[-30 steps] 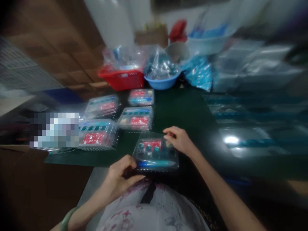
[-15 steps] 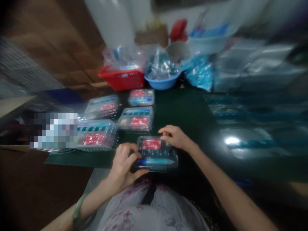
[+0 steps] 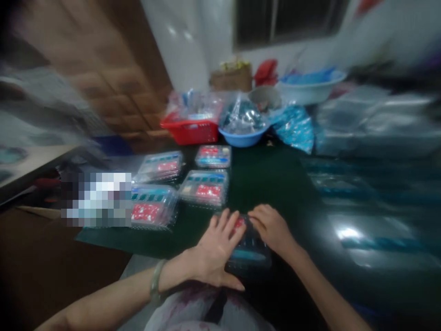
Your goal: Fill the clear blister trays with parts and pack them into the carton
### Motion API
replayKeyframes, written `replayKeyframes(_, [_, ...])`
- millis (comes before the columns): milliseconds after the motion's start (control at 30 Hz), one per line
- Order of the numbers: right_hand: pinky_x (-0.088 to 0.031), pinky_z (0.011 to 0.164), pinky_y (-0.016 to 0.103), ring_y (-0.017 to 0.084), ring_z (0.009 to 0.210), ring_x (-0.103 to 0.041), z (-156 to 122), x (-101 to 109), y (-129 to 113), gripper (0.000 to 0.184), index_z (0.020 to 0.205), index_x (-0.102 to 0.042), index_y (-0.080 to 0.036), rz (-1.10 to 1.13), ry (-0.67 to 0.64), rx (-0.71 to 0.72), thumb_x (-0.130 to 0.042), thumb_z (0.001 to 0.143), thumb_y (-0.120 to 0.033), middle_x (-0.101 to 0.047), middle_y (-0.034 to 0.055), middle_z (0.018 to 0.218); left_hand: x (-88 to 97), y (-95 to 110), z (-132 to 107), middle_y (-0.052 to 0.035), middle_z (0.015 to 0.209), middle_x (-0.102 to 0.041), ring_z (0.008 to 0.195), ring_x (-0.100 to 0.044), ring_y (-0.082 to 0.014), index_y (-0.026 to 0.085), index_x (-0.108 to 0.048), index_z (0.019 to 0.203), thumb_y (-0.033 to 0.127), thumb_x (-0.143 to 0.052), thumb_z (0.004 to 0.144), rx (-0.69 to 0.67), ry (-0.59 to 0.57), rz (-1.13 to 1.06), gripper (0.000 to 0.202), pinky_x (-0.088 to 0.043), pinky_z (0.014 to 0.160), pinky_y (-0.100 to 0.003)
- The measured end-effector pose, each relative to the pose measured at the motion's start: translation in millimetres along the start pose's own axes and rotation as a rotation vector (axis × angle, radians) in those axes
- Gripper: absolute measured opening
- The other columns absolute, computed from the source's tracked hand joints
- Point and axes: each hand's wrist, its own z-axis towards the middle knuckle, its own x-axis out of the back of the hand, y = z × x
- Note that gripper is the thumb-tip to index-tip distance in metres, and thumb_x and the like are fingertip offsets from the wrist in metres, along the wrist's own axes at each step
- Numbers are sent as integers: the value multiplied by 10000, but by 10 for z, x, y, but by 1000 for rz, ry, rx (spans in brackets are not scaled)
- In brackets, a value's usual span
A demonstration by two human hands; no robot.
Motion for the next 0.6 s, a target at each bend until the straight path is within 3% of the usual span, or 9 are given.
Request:
replayKeyframes(100, [-465,735,344,188,856,-566,-128,20,83,211,974,-647,-245,-69,9,15,-469,865,-271,-632,50,907,5,75,129,-315,1445,-74,1288,-80,-519,60,-174,1399,756,-585,491,11,1,29,1216,-95,988,-623])
replayKeyframes(200, [-463,731,359,211,890,-570,-279,-8,155,248,1006,-649,-244,-176,63,15,-443,874,-289,-640,60,940,53,153,245,-327,1413,-183,1267,-198,-484,45,-207,1377,674,-635,512,-12,-22,89,1151,-109,984,-602])
replayKeyframes(367, [-469,791,411,241,927,-586,-460,-77,267,291,974,-657,-245,-205,107,-10,-396,874,-323,-662,65,956,132,162,307,-242,1220,-421,1029,-427,-380,92,-302,1332,704,-622,424,-94,12,130,1141,-250,892,-551])
replayKeyframes(467, [-500,815,397,243,954,-606,-542,-80,399,296,1031,-617,-267,-80,162,-122,-440,836,-405,-649,66,1038,138,158,273,-162,1089,-468,896,-454,-320,177,-350,1310,705,-592,451,-138,8,99,1037,-308,811,-490])
replayKeyframes(600, [-531,797,432,286,958,-624,-634,-54,627,358,1077,-579,-328,7,192,-341,-486,775,-497,-635,59,1115,256,207,165,-123,1022,-467,831,-451,-287,232,-341,1328,561,-647,506,-172,-56,84,937,-315,767,-442])
